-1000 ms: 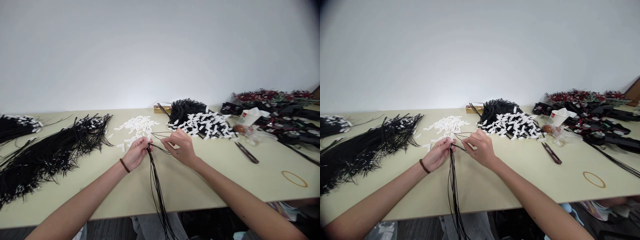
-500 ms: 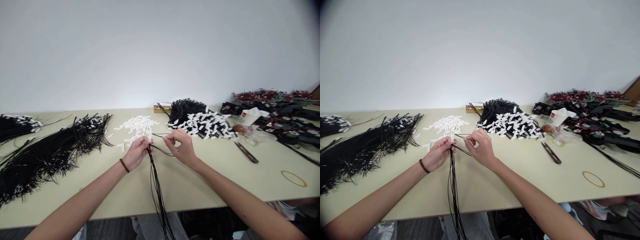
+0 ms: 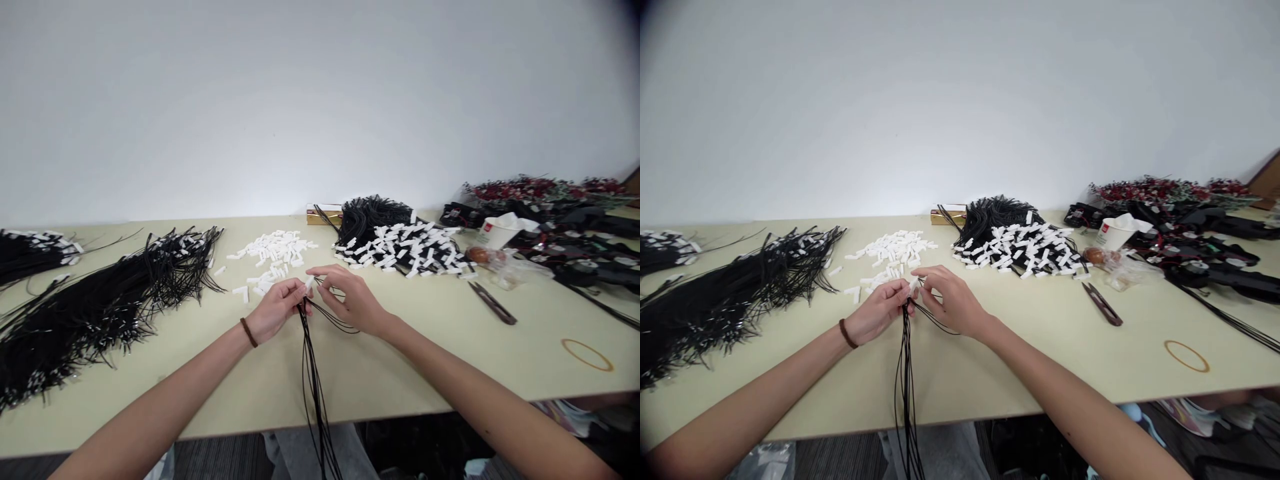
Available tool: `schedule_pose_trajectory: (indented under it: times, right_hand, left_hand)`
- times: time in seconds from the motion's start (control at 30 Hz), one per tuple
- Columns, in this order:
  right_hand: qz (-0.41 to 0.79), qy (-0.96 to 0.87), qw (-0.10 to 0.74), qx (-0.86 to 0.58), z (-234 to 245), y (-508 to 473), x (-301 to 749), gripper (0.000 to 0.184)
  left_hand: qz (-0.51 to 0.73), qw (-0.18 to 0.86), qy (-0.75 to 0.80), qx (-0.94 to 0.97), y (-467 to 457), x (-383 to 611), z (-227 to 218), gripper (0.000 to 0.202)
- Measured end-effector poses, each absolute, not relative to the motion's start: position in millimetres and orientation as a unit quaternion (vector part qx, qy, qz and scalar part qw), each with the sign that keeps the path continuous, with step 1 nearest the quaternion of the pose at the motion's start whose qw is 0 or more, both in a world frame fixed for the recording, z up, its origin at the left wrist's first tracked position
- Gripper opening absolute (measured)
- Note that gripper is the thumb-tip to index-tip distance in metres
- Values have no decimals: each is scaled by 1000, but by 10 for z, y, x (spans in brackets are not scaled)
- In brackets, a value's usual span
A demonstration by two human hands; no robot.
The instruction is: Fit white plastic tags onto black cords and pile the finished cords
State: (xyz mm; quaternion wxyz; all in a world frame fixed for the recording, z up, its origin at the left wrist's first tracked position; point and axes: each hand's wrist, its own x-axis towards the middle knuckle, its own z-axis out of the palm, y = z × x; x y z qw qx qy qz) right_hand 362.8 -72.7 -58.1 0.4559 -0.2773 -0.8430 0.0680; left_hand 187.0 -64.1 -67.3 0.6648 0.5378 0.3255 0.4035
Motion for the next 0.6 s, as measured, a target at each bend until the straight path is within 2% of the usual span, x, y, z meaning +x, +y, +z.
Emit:
schedule_pose_trajectory:
  times: [0.3, 0.47, 0.6]
  right_hand:
    - [98, -838, 452, -289, -555, -722, 3619, 14]
    - [-34, -820, 470, -324, -629, -662, 3633, 7]
    - [-114, -860, 430, -251, -618, -685, 3642, 22]
  left_hand:
    - [401, 677, 321, 527, -647, 1873, -676, 30]
    - [427, 687, 330, 487, -621, 1865, -689, 29]
    - [440, 690, 339, 464, -607, 1864, -694, 29]
